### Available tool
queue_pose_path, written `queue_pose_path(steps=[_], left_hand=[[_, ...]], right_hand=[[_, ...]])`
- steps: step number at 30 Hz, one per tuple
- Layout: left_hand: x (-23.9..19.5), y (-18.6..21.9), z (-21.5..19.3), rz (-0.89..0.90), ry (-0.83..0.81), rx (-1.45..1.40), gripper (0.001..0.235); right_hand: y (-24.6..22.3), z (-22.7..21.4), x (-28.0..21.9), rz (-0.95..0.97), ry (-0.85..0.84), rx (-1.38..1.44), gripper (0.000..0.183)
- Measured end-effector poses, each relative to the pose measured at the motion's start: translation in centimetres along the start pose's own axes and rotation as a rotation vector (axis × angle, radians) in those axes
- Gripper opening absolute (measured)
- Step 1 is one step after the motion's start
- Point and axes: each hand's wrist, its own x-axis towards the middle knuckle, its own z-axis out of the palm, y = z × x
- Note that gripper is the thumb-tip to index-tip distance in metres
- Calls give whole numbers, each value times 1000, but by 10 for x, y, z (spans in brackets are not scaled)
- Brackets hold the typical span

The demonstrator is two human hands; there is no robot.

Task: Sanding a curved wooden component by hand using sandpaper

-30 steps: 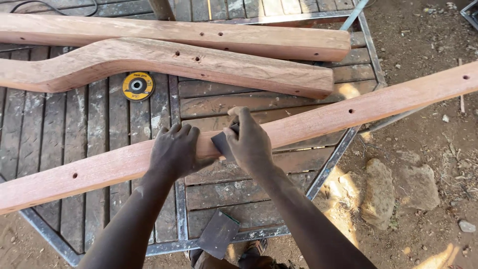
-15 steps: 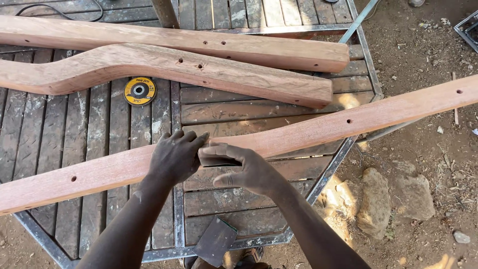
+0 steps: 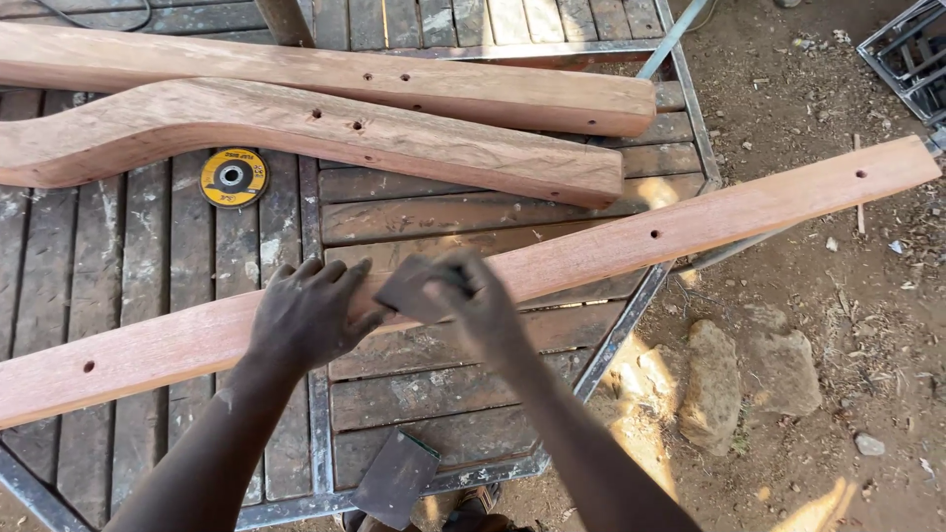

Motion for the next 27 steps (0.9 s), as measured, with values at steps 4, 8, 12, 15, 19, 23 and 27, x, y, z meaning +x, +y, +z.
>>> queue_pose_path(steps=[4,8,12,15,19,23,27], left_hand=[[2,-2,2,-35,-14,-20,73],[2,-12,30,78,227,15,65],[0,-10,30,98,266,28,63],[1,-9,26,94,251,26,66],[5,-4,26,51,33,77,84],[12,-10,52,96,94,158,97],[6,-12,49,97,107,189,96]], right_hand=[[16,-119,16,-157,318,-159,22],[-48,-244,1,-481,412,-1005,14],[-32,-319,-1,-350,512,-1504,26],[13,-316,5,-294,170,-1425,33],[87,-211,-11,-483,428,-1181,42],[63,17,0,-492,297,-1164,35],[108,2,7,-396,126,-1055,42]])
